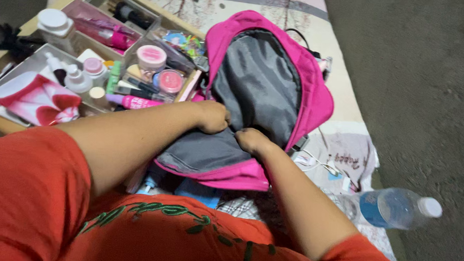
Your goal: The person packs a pink backpack with cosmetics and personal items from a makeup organizer tray on a bed. They place bottles, compacts, a hairpin card, a pen, and a watch into the backpack compartments, zip the front pocket, then reopen it and continue placing items inside.
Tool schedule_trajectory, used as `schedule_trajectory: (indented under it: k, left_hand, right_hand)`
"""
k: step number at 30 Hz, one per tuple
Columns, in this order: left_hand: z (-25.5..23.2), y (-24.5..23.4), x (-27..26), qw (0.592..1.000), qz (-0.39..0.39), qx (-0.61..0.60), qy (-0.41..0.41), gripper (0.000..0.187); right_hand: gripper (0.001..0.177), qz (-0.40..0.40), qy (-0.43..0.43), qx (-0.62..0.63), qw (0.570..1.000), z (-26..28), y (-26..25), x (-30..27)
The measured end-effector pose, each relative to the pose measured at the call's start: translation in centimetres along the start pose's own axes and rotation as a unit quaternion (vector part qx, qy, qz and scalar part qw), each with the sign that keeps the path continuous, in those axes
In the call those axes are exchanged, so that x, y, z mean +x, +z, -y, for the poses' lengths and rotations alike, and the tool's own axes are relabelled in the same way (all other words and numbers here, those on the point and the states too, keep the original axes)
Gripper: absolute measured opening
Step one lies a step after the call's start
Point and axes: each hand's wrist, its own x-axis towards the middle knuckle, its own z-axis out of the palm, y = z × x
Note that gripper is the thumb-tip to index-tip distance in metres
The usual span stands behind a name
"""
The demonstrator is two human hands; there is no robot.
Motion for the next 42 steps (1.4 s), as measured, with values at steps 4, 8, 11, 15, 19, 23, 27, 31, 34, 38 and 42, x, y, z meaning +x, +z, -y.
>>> schedule_trajectory:
  k: [4,8,11,15,19,23,27,31,34,38,42]
  left_hand:
    - [-1.7,-1.2,-0.7,0.984,0.144,0.093,-0.052,0.056]
    - [-3.6,-2.7,-3.5,0.986,0.124,0.070,-0.089,0.060]
    - [-4.4,-3.2,-4.2,0.987,0.107,0.095,-0.067,0.059]
    - [-3.9,-3.0,-4.2,0.988,0.100,0.106,-0.053,0.057]
    - [-3.3,-2.3,-4.4,0.990,0.090,0.051,-0.093,0.056]
    - [-3.2,-1.6,-4.5,0.990,0.096,0.092,-0.052,0.057]
    - [-2.6,-0.6,-4.2,0.989,0.093,0.108,-0.034,0.058]
    - [-0.8,0.4,-2.9,0.990,0.106,0.093,-0.022,0.056]
    - [0.5,0.4,-1.0,0.981,0.104,0.154,0.055,0.052]
    - [-0.2,-0.3,1.5,0.987,0.081,0.139,0.010,0.042]
    - [-2.5,0.0,2.1,0.959,0.176,0.215,-0.050,0.041]
  right_hand:
    - [0.053,0.037,0.003,-0.092,0.995,-0.2,1.4,2.0]
    - [0.052,0.002,-0.057,-0.050,0.997,-0.4,2.6,2.1]
    - [0.046,-0.015,-0.215,-0.072,0.974,-2.6,3.3,3.6]
    - [0.045,0.014,-0.263,-0.001,0.965,-5.1,4.8,7.3]
    - [0.050,0.047,-0.089,-0.005,0.995,-5.5,4.7,8.3]
    - [0.048,0.008,-0.133,-0.020,0.991,-3.8,4.1,5.2]
    - [0.058,-0.108,-0.268,0.095,0.953,-1.8,3.7,1.4]
    - [0.059,-0.036,-0.277,0.193,0.941,-0.7,3.2,1.0]
    - [0.055,-0.018,-0.202,0.158,0.966,-0.4,3.6,1.4]
    - [0.051,-0.029,-0.246,0.188,0.951,-0.1,3.0,0.2]
    - [0.050,-0.034,-0.204,0.237,0.949,0.6,2.9,-3.1]
